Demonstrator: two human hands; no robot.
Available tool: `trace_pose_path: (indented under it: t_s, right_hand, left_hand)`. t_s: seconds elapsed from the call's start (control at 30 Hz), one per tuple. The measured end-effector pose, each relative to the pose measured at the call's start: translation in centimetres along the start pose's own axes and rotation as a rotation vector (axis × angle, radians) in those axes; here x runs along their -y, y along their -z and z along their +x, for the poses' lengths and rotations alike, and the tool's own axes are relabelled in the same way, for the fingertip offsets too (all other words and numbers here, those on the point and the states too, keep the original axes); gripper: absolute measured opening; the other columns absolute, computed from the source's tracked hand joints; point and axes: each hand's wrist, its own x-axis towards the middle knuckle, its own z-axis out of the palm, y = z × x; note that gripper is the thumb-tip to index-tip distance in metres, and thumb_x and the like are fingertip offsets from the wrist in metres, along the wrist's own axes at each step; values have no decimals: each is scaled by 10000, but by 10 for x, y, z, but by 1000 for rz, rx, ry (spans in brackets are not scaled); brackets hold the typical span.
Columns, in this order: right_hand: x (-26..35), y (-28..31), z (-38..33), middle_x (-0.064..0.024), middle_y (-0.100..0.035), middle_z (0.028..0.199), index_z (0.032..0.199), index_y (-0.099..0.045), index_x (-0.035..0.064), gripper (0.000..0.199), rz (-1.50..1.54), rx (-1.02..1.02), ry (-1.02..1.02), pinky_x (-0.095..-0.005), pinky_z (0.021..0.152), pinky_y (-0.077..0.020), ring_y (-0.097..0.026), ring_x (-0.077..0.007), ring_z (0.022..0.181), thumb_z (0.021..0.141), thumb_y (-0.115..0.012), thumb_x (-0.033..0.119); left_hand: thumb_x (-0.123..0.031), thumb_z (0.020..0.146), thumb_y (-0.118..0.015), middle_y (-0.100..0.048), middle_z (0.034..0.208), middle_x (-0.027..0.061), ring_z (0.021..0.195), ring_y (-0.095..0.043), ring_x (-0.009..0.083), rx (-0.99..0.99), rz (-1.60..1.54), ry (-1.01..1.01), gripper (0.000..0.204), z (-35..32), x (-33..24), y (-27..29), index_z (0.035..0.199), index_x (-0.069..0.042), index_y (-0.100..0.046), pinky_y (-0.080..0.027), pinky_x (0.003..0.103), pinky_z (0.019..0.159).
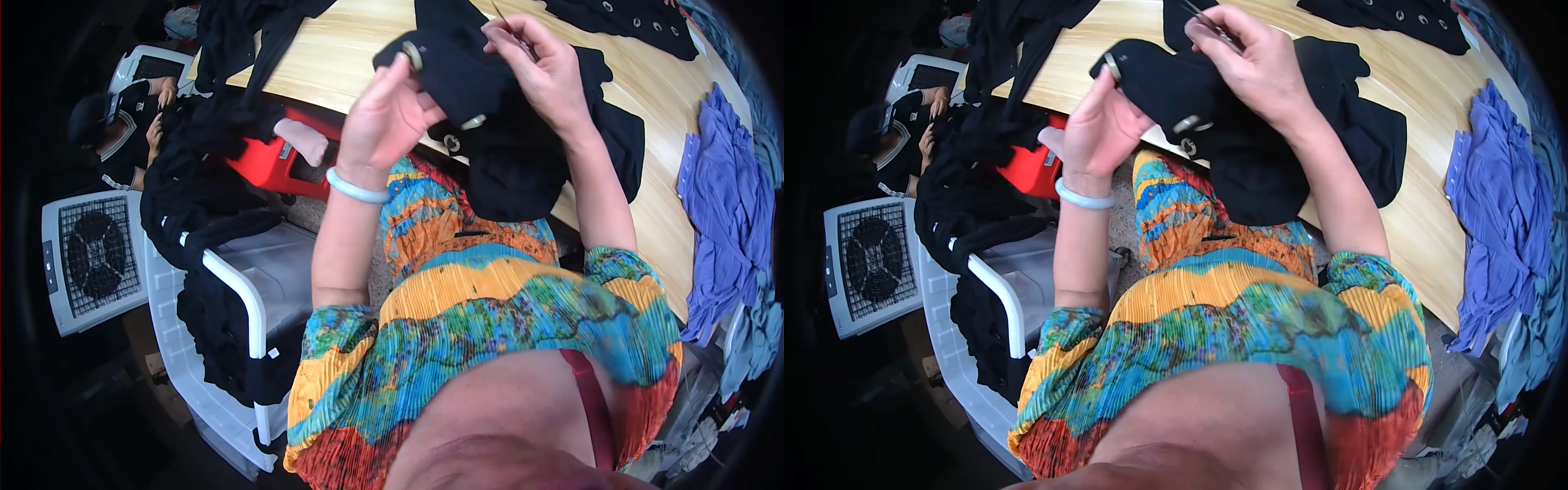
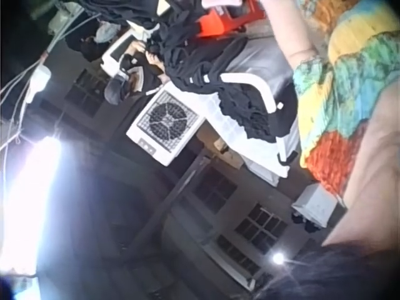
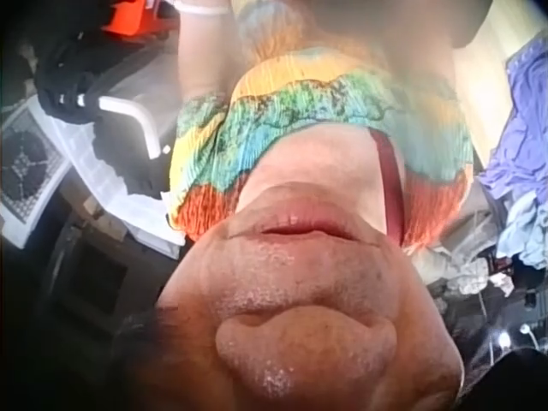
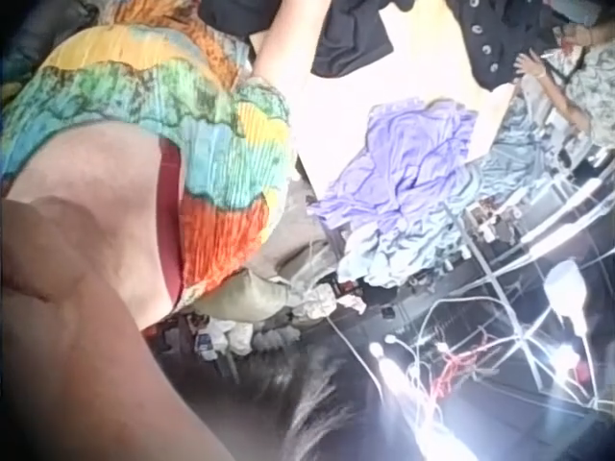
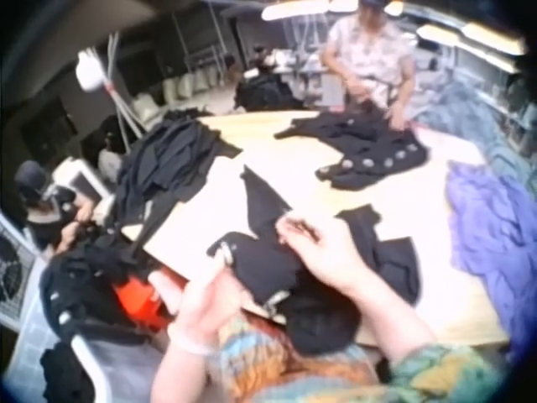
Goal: Trimming excess threads and inspecting metal eyelets on black fabric garments using thread snips.
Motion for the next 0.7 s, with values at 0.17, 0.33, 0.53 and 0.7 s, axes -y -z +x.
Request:
trace_pose_path:
  t_s: [0.17,0.33,0.53,0.7]
  right_hand:
    - [2,-1,-18,-40,-590,923,1088,-534,29,341,86,277,-4,-211,753,-426,-531,-69,858,784,-631,146]
    - [28,4,-8,15,-601,815,952,-585,-17,194,377,167,-183,-179,642,-438,-530,-31,721,806,-596,110]
    - [37,14,-5,0,-609,788,928,-592,-11,181,304,198,-217,-172,637,-439,-537,-33,712,808,-597,124]
    - [40,10,-9,20,-572,742,874,-583,-10,152,280,137,-225,-180,606,-426,-508,-26,675,798,-610,119]
  left_hand:
    - [-236,939,-316,-547,1071,137,981,-557,235,75,-182,1,313,9,-28,-9,1111,-12,-451,-491,329,812]
    - [-281,936,-321,-559,1031,131,925,-570,224,222,-205,12,345,21,-34,-16,1102,-6,-445,-494,305,758]
    - [-346,925,-349,-569,1022,89,913,-558,160,71,92,53,385,14,-10,-19,1123,-40,-474,-481,274,733]
    - [-259,908,-426,-573,1018,76,914,-559,146,52,91,43,305,6,-1,-14,1113,-41,-485,-484,290,752]
